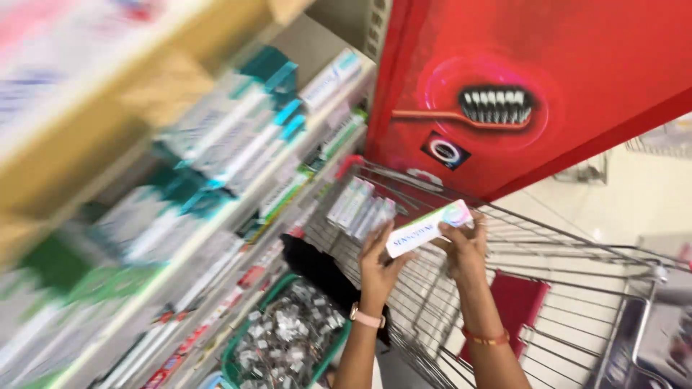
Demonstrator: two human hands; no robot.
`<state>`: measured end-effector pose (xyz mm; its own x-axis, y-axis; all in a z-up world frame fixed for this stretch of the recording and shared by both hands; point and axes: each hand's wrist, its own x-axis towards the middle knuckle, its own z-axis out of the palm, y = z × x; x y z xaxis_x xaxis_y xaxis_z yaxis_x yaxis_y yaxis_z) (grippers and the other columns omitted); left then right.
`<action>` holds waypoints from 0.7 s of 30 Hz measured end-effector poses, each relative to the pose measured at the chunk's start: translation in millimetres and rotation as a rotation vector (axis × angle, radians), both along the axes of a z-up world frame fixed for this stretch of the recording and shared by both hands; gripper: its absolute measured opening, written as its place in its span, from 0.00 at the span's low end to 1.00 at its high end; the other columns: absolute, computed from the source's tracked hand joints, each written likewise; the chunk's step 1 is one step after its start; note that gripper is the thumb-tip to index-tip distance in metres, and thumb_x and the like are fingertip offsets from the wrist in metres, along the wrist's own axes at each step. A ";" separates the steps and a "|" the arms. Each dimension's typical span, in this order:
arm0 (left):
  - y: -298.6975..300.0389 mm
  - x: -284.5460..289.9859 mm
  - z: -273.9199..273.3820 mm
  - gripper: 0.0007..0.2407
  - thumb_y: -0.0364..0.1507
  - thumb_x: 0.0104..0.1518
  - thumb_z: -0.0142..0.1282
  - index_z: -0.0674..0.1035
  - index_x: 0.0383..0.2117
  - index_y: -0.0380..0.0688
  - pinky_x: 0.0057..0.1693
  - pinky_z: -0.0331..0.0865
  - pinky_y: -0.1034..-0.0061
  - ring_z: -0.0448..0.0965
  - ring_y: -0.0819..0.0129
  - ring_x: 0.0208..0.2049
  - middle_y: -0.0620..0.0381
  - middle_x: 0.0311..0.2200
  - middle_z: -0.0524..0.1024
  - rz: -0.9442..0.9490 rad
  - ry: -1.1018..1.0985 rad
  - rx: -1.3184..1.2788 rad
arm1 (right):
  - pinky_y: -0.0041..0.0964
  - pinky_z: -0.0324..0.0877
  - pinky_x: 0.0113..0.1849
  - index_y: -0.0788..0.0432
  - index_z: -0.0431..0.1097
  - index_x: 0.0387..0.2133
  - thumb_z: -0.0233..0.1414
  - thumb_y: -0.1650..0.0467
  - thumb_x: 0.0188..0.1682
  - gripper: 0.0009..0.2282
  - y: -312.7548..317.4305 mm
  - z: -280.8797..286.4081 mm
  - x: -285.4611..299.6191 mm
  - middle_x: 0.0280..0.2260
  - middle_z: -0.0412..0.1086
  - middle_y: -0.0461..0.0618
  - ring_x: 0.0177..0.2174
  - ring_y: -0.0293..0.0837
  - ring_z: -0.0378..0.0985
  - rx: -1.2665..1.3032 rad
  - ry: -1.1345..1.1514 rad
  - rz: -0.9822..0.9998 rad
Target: The recorder is restocking toothpaste boxes on a shelf in a store.
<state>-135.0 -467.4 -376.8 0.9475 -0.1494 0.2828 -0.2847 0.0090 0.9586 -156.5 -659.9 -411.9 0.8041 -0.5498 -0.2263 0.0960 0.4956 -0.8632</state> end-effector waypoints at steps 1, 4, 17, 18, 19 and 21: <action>13.7 -5.5 11.9 0.27 0.21 0.49 0.69 0.74 0.58 0.36 0.55 0.77 0.65 0.76 0.57 0.56 0.44 0.61 0.66 -0.110 0.075 -0.163 | 0.51 0.80 0.37 0.54 0.54 0.51 0.58 0.80 0.42 0.26 15.6 28.0 -3.4 0.41 0.71 0.55 0.38 0.49 0.80 -0.030 -0.070 -0.019; 64.9 -24.1 69.7 0.27 0.21 0.52 0.68 0.72 0.62 0.37 0.57 0.77 0.66 0.75 0.61 0.58 0.47 0.61 0.68 -0.196 0.109 -0.353 | 0.50 0.81 0.40 0.56 0.56 0.50 0.58 0.81 0.44 0.23 56.8 83.5 -14.8 0.42 0.72 0.55 0.40 0.49 0.80 -0.044 -0.229 0.016; 315.9 -110.6 285.1 0.21 0.13 0.55 0.58 0.77 0.57 0.41 0.51 0.78 0.72 0.82 0.54 0.53 0.42 0.63 0.69 0.477 -0.508 0.345 | 0.35 0.77 0.44 0.63 0.64 0.50 0.64 0.81 0.39 0.25 261.4 287.9 5.9 0.45 0.73 0.54 0.46 0.41 0.78 -0.782 -0.760 0.572; 331.1 -107.4 302.2 0.21 0.13 0.55 0.58 0.77 0.57 0.41 0.51 0.78 0.72 0.82 0.54 0.53 0.42 0.63 0.69 0.496 -0.518 0.349 | 0.35 0.77 0.44 0.63 0.64 0.50 0.64 0.81 0.39 0.25 280.2 311.6 8.5 0.45 0.73 0.54 0.46 0.41 0.78 -0.778 -0.779 0.583; 346.0 -103.9 319.1 0.23 0.13 0.53 0.59 0.77 0.57 0.39 0.53 0.80 0.71 0.82 0.53 0.53 0.42 0.60 0.71 0.558 -0.597 0.400 | 0.37 0.75 0.45 0.66 0.67 0.49 0.65 0.79 0.39 0.23 298.5 335.0 11.0 0.45 0.73 0.56 0.45 0.44 0.78 -0.978 -0.850 0.483; 374.0 -89.4 344.3 0.24 0.13 0.50 0.61 0.76 0.57 0.37 0.54 0.81 0.71 0.82 0.51 0.52 0.42 0.58 0.74 0.629 -0.683 0.452 | 0.38 0.73 0.45 0.68 0.70 0.48 0.67 0.78 0.40 0.22 331.1 374.2 19.2 0.45 0.73 0.58 0.44 0.46 0.78 -1.173 -0.931 0.372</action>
